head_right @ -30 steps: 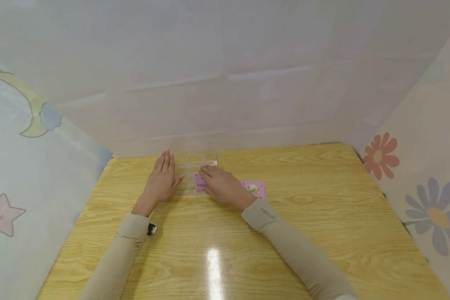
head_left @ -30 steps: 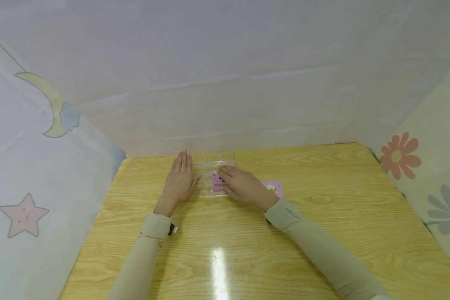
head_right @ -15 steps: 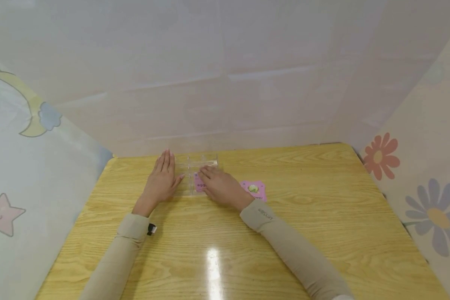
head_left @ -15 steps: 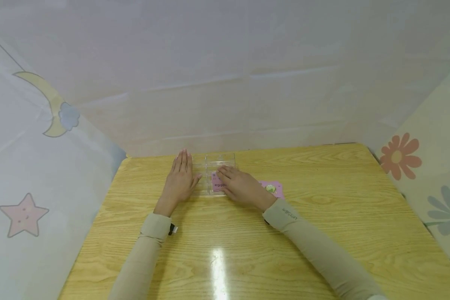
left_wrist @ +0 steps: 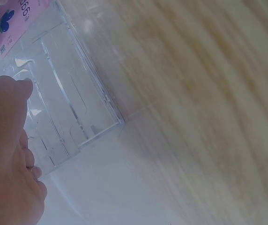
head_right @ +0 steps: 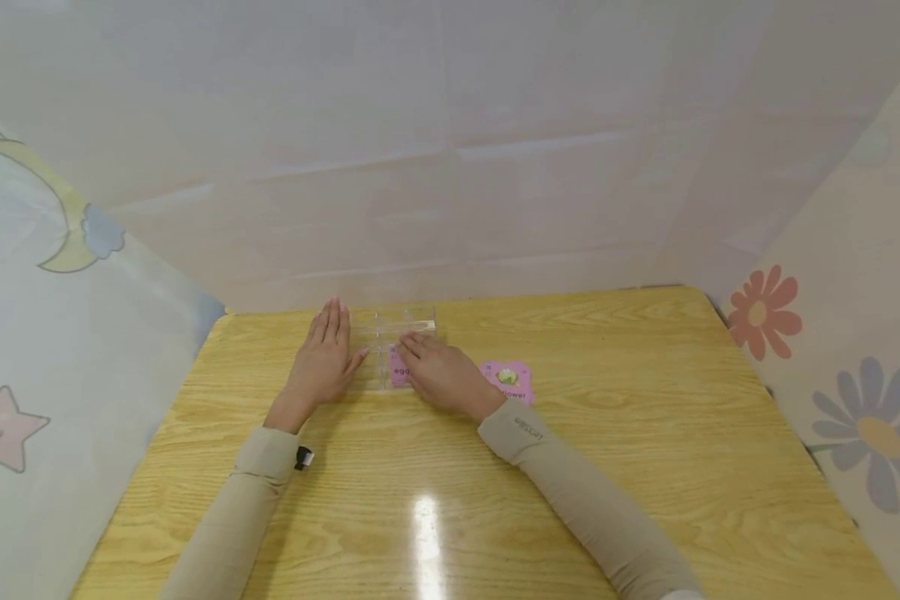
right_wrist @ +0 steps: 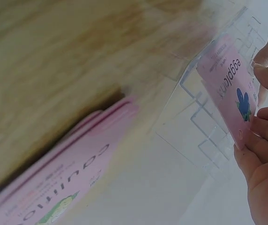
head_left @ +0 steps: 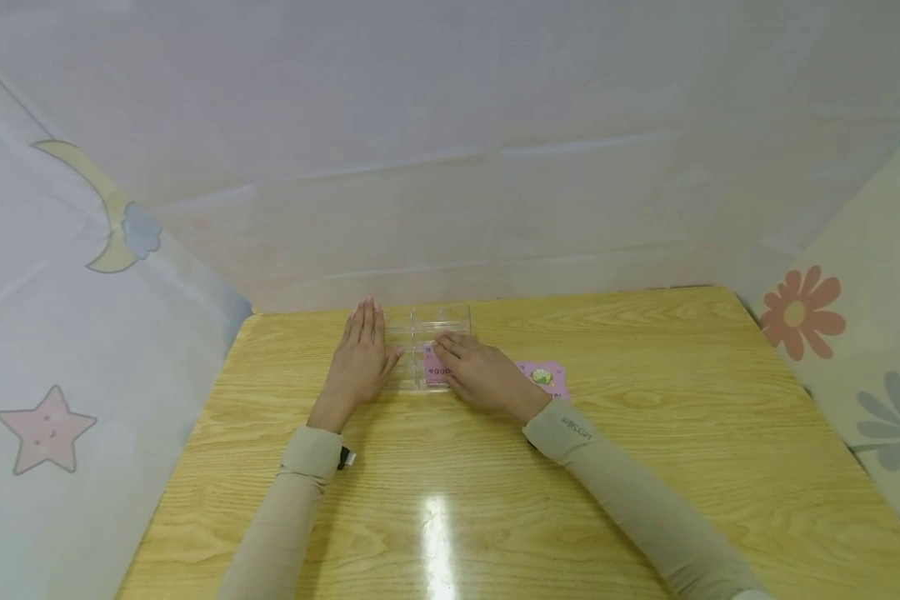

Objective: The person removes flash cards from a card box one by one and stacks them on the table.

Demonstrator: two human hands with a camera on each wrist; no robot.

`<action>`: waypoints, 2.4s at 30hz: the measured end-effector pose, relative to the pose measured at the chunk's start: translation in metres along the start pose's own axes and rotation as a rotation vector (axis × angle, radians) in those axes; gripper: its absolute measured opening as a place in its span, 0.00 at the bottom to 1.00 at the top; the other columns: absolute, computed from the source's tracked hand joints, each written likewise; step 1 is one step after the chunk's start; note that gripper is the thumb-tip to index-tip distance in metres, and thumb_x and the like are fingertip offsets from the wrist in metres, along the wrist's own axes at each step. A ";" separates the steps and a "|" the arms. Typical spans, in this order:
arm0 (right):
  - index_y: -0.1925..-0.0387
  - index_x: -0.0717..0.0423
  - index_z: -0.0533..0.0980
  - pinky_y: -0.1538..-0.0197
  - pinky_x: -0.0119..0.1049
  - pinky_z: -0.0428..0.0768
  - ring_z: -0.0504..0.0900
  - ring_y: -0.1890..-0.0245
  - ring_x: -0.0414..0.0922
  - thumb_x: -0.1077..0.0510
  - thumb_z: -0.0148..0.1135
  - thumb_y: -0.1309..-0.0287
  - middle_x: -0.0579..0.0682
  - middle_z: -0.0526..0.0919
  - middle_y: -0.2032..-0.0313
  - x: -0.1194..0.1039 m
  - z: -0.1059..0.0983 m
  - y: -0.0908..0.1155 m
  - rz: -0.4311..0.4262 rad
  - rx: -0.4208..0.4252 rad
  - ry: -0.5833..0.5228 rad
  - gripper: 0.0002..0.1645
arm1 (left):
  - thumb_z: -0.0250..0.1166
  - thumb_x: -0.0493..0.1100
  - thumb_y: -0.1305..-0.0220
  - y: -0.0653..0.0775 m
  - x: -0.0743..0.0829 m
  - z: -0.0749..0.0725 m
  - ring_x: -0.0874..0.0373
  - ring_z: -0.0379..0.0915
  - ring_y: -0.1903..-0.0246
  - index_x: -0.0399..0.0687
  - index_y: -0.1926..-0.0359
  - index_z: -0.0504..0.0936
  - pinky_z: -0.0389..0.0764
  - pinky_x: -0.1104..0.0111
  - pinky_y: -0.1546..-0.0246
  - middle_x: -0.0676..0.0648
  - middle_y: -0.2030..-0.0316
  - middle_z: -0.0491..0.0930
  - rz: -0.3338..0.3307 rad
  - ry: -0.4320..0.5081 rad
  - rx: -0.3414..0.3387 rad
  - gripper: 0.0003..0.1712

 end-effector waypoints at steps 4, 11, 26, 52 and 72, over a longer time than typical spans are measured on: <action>0.26 0.64 0.70 0.22 0.48 0.73 0.72 0.24 0.55 0.53 0.60 0.24 0.61 0.73 0.26 0.000 0.002 0.000 0.003 0.001 0.013 0.32 | 0.48 0.59 0.17 0.000 0.000 0.000 0.36 0.33 0.15 0.27 0.18 0.40 0.41 0.49 0.14 0.29 0.17 0.34 0.001 -0.002 -0.006 0.49; 0.27 0.64 0.71 0.23 0.47 0.73 0.73 0.25 0.55 0.54 0.60 0.24 0.61 0.74 0.27 0.000 0.003 -0.001 0.002 0.004 0.035 0.31 | 0.49 0.59 0.17 0.001 0.001 0.000 0.36 0.33 0.15 0.26 0.18 0.41 0.42 0.49 0.14 0.29 0.17 0.34 0.003 -0.012 0.001 0.49; 0.29 0.61 0.74 0.25 0.45 0.76 0.78 0.28 0.53 0.59 0.56 0.22 0.59 0.79 0.30 -0.001 0.007 -0.003 0.003 0.066 0.056 0.25 | 0.52 0.57 0.18 0.000 0.000 0.001 0.35 0.36 0.15 0.25 0.19 0.44 0.43 0.48 0.14 0.27 0.17 0.38 0.005 0.005 0.024 0.48; 0.42 0.53 0.85 0.39 0.39 0.87 0.89 0.42 0.47 0.66 0.62 0.28 0.50 0.88 0.42 0.002 0.001 -0.007 0.068 0.167 -0.171 0.18 | 0.48 0.59 0.17 0.005 0.002 0.002 0.34 0.41 0.16 0.25 0.19 0.46 0.46 0.48 0.14 0.26 0.18 0.43 0.005 -0.019 0.036 0.47; 0.44 0.53 0.87 0.46 0.38 0.90 0.92 0.51 0.47 0.66 0.65 0.30 0.51 0.92 0.47 0.005 -0.008 -0.013 0.109 0.095 -0.259 0.17 | 0.48 0.59 0.17 0.003 0.001 -0.002 0.34 0.37 0.16 0.25 0.19 0.45 0.44 0.48 0.14 0.27 0.17 0.40 0.007 -0.001 0.023 0.47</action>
Point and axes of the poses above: each hand's wrist, its own y-axis away from the middle knuckle, its own z-axis out of the palm, x = y × z, the point moved 4 cm from there along -y, towards the middle knuckle
